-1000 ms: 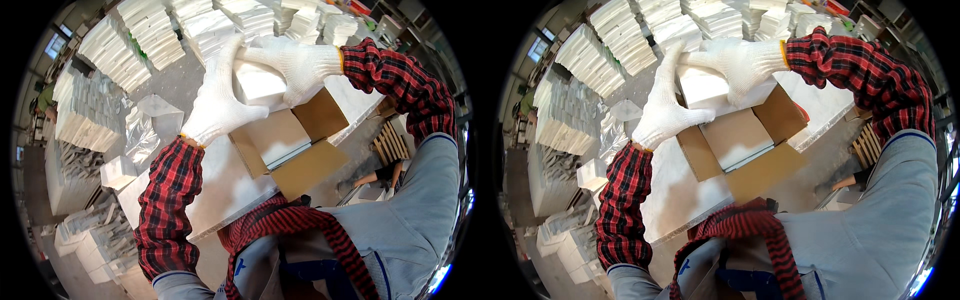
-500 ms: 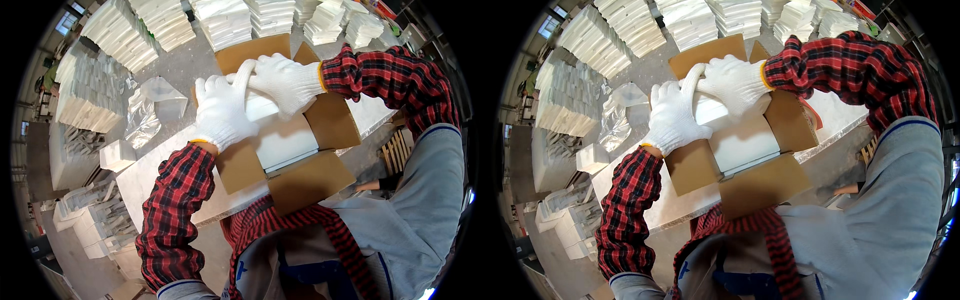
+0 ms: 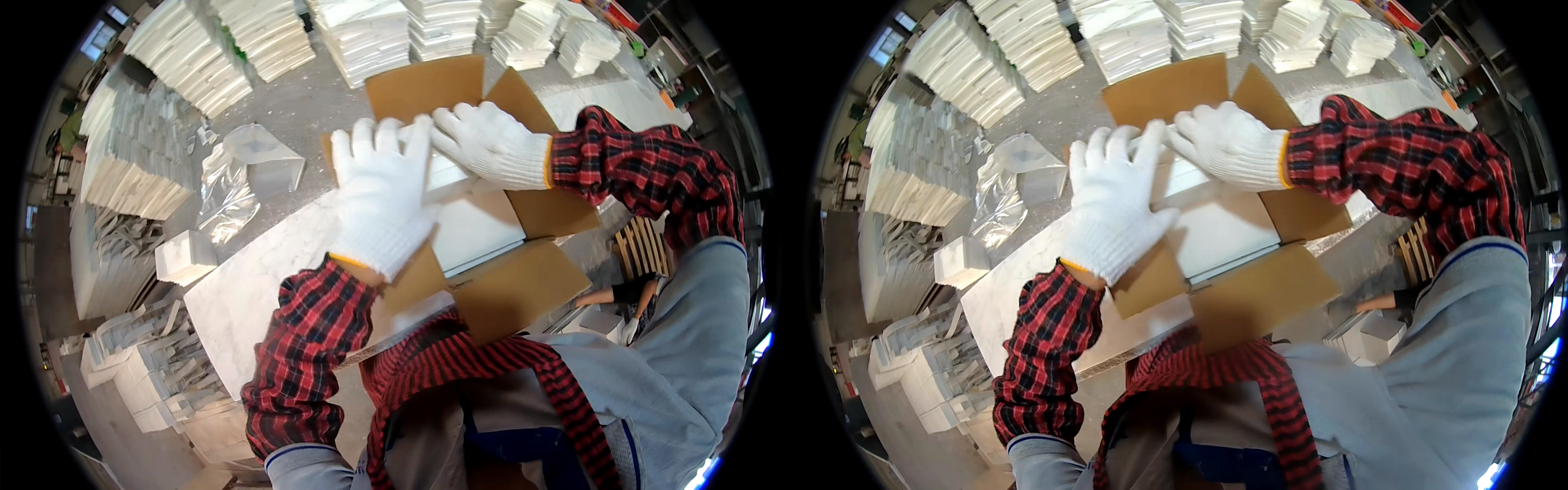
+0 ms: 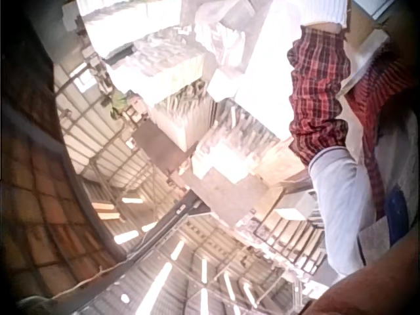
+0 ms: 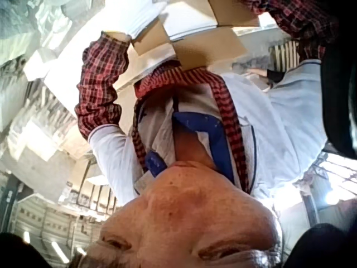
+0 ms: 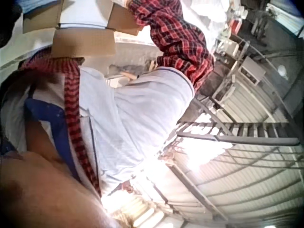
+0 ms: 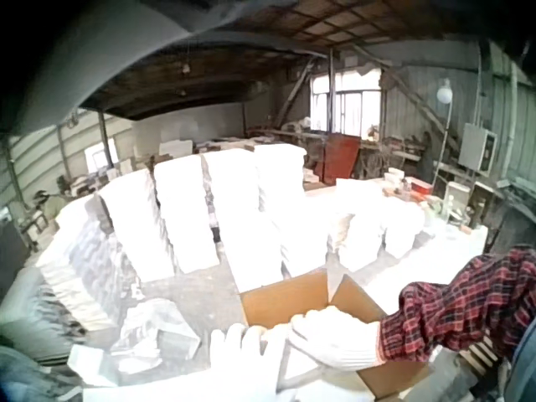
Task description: The person repeatedly picks up small white rectangular blocks, wraps each one in a clear plastic bag, and places the wrapped blocks into a cardboard box. The process is repeated continuously throughout the clip.
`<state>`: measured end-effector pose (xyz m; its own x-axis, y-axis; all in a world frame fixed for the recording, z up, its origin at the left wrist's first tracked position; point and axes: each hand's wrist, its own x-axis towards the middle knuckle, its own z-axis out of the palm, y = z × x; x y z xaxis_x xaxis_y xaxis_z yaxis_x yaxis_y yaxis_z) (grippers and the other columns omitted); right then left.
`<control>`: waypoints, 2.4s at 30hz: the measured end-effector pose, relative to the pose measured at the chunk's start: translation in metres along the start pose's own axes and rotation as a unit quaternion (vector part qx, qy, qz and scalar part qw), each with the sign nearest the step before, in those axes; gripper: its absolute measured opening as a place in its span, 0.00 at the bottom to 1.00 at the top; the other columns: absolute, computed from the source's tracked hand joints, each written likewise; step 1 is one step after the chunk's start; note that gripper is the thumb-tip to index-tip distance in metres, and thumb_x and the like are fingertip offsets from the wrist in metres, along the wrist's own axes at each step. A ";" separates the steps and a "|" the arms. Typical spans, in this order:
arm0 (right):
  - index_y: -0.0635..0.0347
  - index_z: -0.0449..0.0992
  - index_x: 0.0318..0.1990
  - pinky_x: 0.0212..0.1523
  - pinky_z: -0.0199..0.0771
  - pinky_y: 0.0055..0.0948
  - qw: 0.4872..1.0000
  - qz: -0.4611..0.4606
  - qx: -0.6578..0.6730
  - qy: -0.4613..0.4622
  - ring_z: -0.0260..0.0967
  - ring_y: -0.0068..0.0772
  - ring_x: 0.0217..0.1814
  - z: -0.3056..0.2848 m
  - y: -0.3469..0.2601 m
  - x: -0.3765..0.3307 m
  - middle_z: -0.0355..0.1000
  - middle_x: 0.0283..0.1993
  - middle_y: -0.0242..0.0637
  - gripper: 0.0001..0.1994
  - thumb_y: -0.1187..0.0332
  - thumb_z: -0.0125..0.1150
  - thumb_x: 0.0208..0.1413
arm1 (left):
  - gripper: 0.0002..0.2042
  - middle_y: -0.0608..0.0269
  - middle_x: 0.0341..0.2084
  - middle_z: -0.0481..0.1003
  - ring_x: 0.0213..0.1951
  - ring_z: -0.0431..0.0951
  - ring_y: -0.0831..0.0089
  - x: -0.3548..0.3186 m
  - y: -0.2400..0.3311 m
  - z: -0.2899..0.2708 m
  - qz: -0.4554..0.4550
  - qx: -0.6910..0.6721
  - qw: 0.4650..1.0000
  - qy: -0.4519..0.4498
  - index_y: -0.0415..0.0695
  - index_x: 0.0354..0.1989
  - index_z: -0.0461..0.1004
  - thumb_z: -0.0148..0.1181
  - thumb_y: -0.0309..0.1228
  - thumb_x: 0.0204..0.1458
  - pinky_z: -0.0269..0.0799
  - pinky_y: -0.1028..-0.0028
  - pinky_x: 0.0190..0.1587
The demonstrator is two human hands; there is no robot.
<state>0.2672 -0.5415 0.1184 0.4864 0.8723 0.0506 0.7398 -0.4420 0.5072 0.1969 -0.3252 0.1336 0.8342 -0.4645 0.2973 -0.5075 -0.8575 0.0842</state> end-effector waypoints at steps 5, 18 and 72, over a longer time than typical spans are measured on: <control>0.64 0.67 0.61 0.38 0.76 0.38 0.996 -0.015 0.079 -0.032 0.74 0.39 0.45 -0.012 0.001 0.009 0.69 0.44 0.40 0.35 0.57 0.72 0.47 | 0.33 0.50 0.57 0.73 0.64 0.67 0.42 -0.050 -0.002 -0.052 0.049 -0.217 0.974 0.044 0.45 0.63 0.73 0.73 0.41 0.46 0.60 0.46 0.67; 0.58 0.82 0.53 0.55 0.76 0.47 0.963 -0.075 0.176 -0.189 0.75 0.56 0.57 -0.210 -0.079 0.270 0.79 0.52 0.50 0.24 0.52 0.68 0.54 | 0.23 0.49 0.50 0.78 0.52 0.78 0.48 -0.257 -0.070 -0.039 -0.079 -0.349 0.933 0.031 0.42 0.59 0.76 0.69 0.34 0.55 0.74 0.56 0.55; 0.63 0.84 0.51 0.55 0.74 0.26 0.562 0.263 0.784 0.031 0.76 0.24 0.51 0.043 -0.216 0.334 0.83 0.46 0.32 0.16 0.62 0.68 0.62 | 0.21 0.63 0.39 0.79 0.41 0.78 0.75 -0.162 -0.314 0.086 -0.427 -0.692 0.540 0.218 0.36 0.52 0.73 0.73 0.30 0.54 0.73 0.75 0.45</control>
<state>0.2896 -0.1638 -0.0111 0.8476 0.5197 -0.1069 0.0258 -0.2417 -0.9700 0.2399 0.0004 -0.0226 0.9148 0.3240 -0.2411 0.0948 0.4082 0.9080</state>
